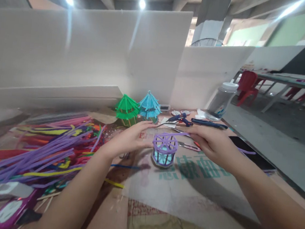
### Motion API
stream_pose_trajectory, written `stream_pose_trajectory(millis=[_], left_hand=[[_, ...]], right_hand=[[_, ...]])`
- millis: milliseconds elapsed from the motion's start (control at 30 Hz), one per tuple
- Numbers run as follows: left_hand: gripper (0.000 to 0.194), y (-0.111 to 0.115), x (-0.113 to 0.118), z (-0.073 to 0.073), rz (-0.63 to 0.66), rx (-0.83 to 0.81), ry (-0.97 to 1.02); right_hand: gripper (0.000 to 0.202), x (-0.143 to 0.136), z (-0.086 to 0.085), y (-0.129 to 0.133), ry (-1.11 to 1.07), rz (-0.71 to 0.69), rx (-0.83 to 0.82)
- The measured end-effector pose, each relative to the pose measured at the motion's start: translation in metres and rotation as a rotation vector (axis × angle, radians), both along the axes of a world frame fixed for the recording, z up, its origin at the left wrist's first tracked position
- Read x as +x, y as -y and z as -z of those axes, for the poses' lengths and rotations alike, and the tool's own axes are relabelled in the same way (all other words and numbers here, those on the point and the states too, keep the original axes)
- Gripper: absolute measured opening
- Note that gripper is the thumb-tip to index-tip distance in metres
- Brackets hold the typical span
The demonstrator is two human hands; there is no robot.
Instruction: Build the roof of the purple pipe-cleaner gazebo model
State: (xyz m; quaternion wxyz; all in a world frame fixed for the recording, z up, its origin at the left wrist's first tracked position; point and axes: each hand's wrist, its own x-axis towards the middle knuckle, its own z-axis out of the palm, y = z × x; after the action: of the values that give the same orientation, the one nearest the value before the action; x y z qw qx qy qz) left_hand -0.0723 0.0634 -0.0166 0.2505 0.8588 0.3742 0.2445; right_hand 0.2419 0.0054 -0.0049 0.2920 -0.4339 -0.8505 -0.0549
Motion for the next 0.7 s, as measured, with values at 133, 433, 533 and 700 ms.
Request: stream_pose_trajectory(millis=[133, 433, 533, 700], left_hand=[[0.06, -0.012, 0.013, 0.024, 0.183, 0.027, -0.102], [0.038, 0.049, 0.061, 0.002, -0.18, 0.125, -0.292], [0.033, 0.057, 0.058, -0.012, -0.163, 0.143, -0.263], [0.029, 0.042, 0.038, -0.009, -0.17, 0.146, -0.236]], right_hand=[[0.031, -0.01, -0.015, -0.002, 0.032, -0.023, 0.063], [0.033, -0.001, -0.035, 0.017, 0.003, -0.128, 0.1], [0.032, 0.009, -0.031, 0.018, 0.031, -0.118, 0.051], [0.029, 0.022, -0.025, 0.007, -0.018, -0.127, 0.014]])
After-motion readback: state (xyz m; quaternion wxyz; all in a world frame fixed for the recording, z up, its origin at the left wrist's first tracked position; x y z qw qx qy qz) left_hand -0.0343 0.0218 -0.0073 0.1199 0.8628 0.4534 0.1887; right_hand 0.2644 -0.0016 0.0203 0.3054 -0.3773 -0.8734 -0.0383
